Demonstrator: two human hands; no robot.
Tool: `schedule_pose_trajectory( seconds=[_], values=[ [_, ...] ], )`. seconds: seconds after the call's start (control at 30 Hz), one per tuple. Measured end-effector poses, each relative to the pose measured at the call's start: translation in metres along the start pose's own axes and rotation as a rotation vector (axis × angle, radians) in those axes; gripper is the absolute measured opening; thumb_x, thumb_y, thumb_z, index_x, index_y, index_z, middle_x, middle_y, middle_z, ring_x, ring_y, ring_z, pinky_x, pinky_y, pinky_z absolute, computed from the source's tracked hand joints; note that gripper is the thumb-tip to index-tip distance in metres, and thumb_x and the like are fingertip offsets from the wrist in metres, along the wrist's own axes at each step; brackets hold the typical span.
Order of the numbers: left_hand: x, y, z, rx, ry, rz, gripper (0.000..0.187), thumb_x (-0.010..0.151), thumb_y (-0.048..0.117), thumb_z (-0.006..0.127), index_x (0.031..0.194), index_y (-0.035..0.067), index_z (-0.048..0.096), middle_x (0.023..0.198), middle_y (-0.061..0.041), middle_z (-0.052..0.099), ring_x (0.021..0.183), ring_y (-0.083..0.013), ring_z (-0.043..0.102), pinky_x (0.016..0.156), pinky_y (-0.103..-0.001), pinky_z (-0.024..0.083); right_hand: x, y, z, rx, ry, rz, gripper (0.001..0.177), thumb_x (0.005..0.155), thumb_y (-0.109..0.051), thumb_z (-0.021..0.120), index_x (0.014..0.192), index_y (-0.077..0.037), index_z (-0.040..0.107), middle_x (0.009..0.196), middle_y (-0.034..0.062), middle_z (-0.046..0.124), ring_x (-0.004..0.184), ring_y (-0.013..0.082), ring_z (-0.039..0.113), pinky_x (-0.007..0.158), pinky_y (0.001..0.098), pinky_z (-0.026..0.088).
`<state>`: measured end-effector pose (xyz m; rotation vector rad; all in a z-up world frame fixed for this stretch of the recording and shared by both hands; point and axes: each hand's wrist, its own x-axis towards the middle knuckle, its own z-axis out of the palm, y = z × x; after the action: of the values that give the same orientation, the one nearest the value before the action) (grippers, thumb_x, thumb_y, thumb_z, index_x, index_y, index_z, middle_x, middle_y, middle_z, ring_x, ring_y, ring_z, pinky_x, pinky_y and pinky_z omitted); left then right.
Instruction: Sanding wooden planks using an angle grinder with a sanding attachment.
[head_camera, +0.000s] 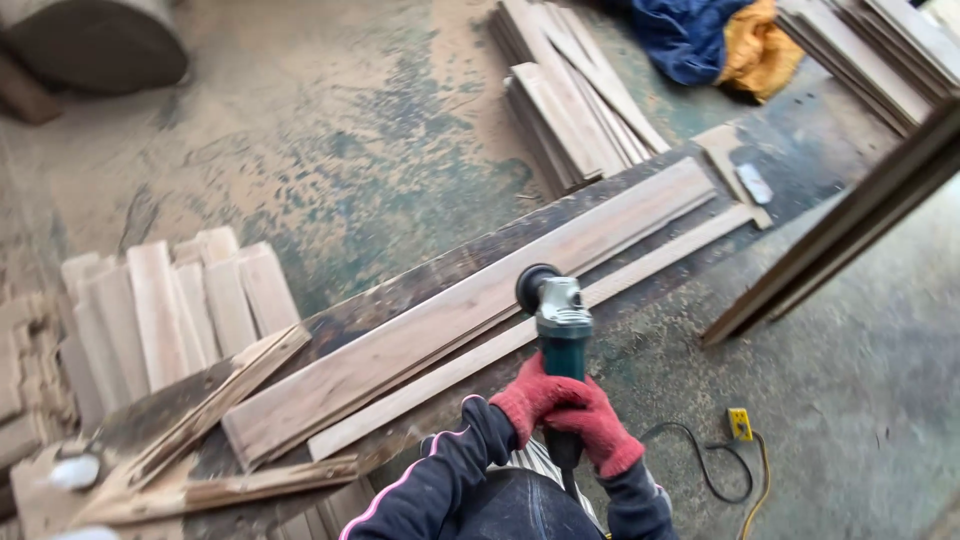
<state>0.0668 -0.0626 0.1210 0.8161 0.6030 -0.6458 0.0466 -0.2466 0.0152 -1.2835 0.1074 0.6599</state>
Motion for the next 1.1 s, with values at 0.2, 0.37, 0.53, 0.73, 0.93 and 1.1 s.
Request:
schedule_pose_trajectory(
  seconds=[0.2,0.37,0.53,0.73,0.93,1.1],
  values=[
    [0.025,0.048,0.076,0.8,-0.475,0.154,0.084,0.072,0.039,0.077,0.146,0.008,0.054,0.138,-0.012,0.066,0.124,-0.0211,0.062,0.102,-0.034,0.052,-0.061,-0.052,-0.079,0.316,0.252,-0.127,0.074,0.065,0.017,0.07,0.137,0.004,0.058,0.118,0.0262,0.073,0.092,0.0381,0.071,0.082,0.0458,0.055],
    [0.192,0.045,-0.039,1.87,0.513,0.869,0.096,0.061,0.052,0.085,0.138,0.006,0.051,0.138,-0.02,0.05,0.119,-0.0385,0.051,0.103,-0.049,0.036,-0.105,-0.078,-0.104,0.454,0.216,-0.4,0.071,0.066,-0.005,0.077,0.133,0.003,0.054,0.103,0.0279,0.072,0.085,0.0424,0.072,0.077,0.0537,0.058],
    [0.17,0.103,-0.033,1.842,0.604,0.207,0.125,0.058,0.058,0.094,0.155,0.008,0.034,0.149,-0.018,0.039,0.134,-0.039,0.04,0.113,-0.058,0.03,-0.137,-0.065,-0.146,0.482,0.383,-0.457,0.078,0.065,-0.01,0.082,0.136,0.002,0.052,0.102,0.0259,0.073,0.086,0.0427,0.073,0.075,0.0548,0.058],
    [0.177,0.149,-0.027,1.78,0.699,0.024,0.123,0.05,0.057,0.103,0.148,0.009,0.045,0.132,-0.016,0.063,0.125,-0.037,0.059,0.108,-0.053,0.047,-0.154,-0.035,-0.186,0.514,0.472,-0.491,0.081,0.062,-0.008,0.077,0.139,-0.001,0.052,0.103,0.0277,0.072,0.089,0.0461,0.073,0.075,0.0556,0.059],
    [0.196,0.157,-0.049,1.799,0.573,-0.093,0.102,0.05,0.062,0.098,0.132,0.01,0.064,0.13,-0.009,0.069,0.122,-0.0285,0.065,0.11,-0.04,0.049,-0.149,-0.042,-0.201,0.526,0.462,-0.52,0.08,0.062,-0.005,0.078,0.137,0.001,0.053,0.101,0.0292,0.072,0.087,0.0469,0.074,0.076,0.0575,0.06],
    [0.168,0.156,-0.004,1.782,0.401,0.0,0.049,0.078,0.054,0.082,0.079,0.007,0.069,0.079,-0.004,0.071,0.073,-0.0201,0.064,0.08,-0.033,0.055,-0.136,-0.06,-0.204,0.484,0.452,-0.522,0.079,0.061,-0.008,0.078,0.135,0.0,0.051,0.098,0.0255,0.072,0.084,0.043,0.074,0.074,0.0555,0.061]
  ],
)
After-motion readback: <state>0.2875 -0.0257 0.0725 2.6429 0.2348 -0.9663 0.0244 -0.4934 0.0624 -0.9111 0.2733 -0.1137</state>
